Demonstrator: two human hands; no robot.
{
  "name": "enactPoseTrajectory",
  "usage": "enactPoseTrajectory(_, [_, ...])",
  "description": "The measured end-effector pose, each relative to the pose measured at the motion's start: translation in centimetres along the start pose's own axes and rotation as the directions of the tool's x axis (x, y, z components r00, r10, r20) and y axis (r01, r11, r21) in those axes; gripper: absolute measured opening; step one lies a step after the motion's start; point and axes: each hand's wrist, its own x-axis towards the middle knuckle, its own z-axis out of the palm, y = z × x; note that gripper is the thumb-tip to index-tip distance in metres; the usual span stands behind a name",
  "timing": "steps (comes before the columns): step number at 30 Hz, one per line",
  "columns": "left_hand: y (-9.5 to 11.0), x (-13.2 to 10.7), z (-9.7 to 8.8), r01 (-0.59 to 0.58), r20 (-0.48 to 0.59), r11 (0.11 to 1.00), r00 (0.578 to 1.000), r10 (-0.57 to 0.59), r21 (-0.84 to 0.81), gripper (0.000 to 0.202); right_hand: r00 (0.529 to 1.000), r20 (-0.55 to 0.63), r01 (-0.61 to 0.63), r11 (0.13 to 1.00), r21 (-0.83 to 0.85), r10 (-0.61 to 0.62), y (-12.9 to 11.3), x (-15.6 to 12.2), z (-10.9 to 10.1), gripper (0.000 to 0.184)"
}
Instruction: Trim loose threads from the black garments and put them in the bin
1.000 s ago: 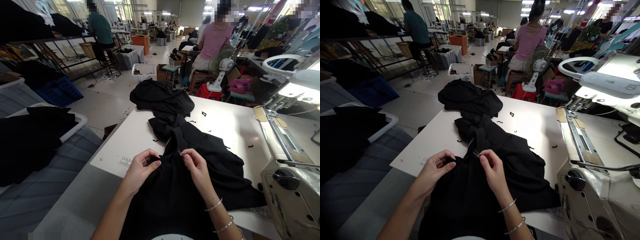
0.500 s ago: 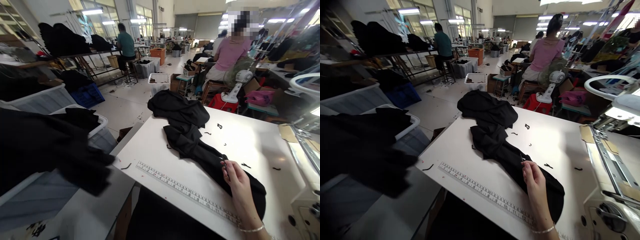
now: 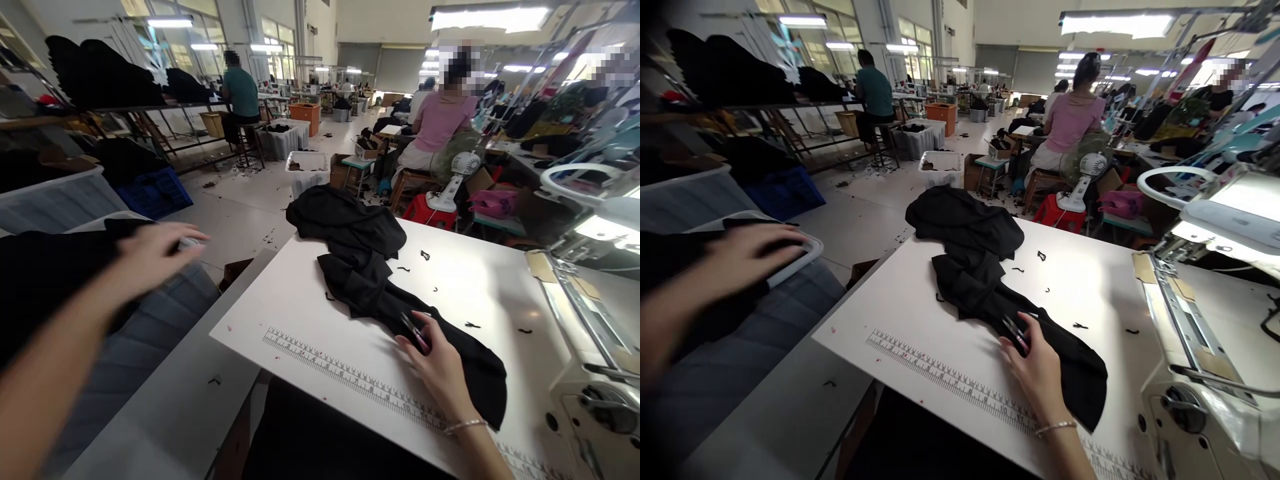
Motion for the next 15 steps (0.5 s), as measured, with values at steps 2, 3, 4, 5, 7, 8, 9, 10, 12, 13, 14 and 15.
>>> enactPoseTrajectory(2, [4.0,1.0,3.2,-0.134,0.19,0.98,0.968,0.161,-0.146,0.038,0.999,0.029,0.029,0.992,-0.12,-0.026,0.0,0.1,0.3,0.043])
enactPoseTrajectory(3, [6.3,1.5,5.1,-0.192,0.253,0.957,0.936,0.245,-0.218,0.039,0.998,0.044,0.046,0.987,-0.153,-0.04,0.0,0.1,0.4,0.039])
enactPoseTrajectory(4, [8.6,1.8,7.0,-0.24,0.278,0.936,0.909,0.31,-0.258,0.043,0.997,0.059,0.06,0.983,-0.171,-0.051,0.1,0.1,0.5,0.036])
enactPoseTrajectory(5, [10.7,2.1,8.8,-0.276,0.276,0.916,0.893,0.357,-0.291,0.048,0.996,0.07,0.072,0.981,-0.179,-0.06,0.1,0.2,0.5,0.033])
enactPoseTrajectory(7, [13.9,2.3,11.5,-0.316,0.247,0.891,0.881,0.403,-0.326,0.046,0.993,0.09,0.089,0.98,-0.178,-0.074,0.3,0.1,0.1,0.028])
enactPoseTrajectory(8, [14.8,2.3,12.3,-0.331,0.225,0.881,0.881,0.417,-0.337,0.041,0.992,0.097,0.096,0.981,-0.172,-0.08,0.5,0.1,-0.2,0.027])
enactPoseTrajectory(9, [15.4,2.1,12.7,-0.342,0.2,0.874,0.883,0.425,-0.346,0.037,0.99,0.108,0.102,0.982,-0.156,-0.086,0.8,0.1,-0.6,0.026])
enactPoseTrajectory(10, [15.6,1.8,12.8,-0.351,0.176,0.867,0.885,0.43,-0.354,0.034,0.989,0.117,0.105,0.986,-0.126,-0.091,1.2,0.0,-1.1,0.026])
enactPoseTrajectory(12, [15.3,0.8,12.4,-0.357,0.14,0.858,0.891,0.431,-0.368,0.028,0.989,0.119,0.09,0.995,-0.031,-0.085,2.1,0.1,-2.2,0.027])
enactPoseTrajectory(13, [15.0,0.1,11.9,-0.355,0.132,0.856,0.894,0.429,-0.376,0.025,0.993,0.101,0.067,0.998,0.017,-0.068,2.5,0.1,-2.8,0.028])
enactPoseTrajectory(14, [14.8,-0.7,11.5,-0.353,0.131,0.853,0.894,0.429,-0.385,0.022,0.997,0.07,0.039,0.998,0.057,-0.043,2.7,0.3,-3.3,0.03])
enactPoseTrajectory(15, [14.6,-1.5,11.1,-0.356,0.137,0.846,0.888,0.438,-0.397,0.021,0.999,0.03,0.012,0.996,0.084,-0.014,2.8,0.4,-3.6,0.032])
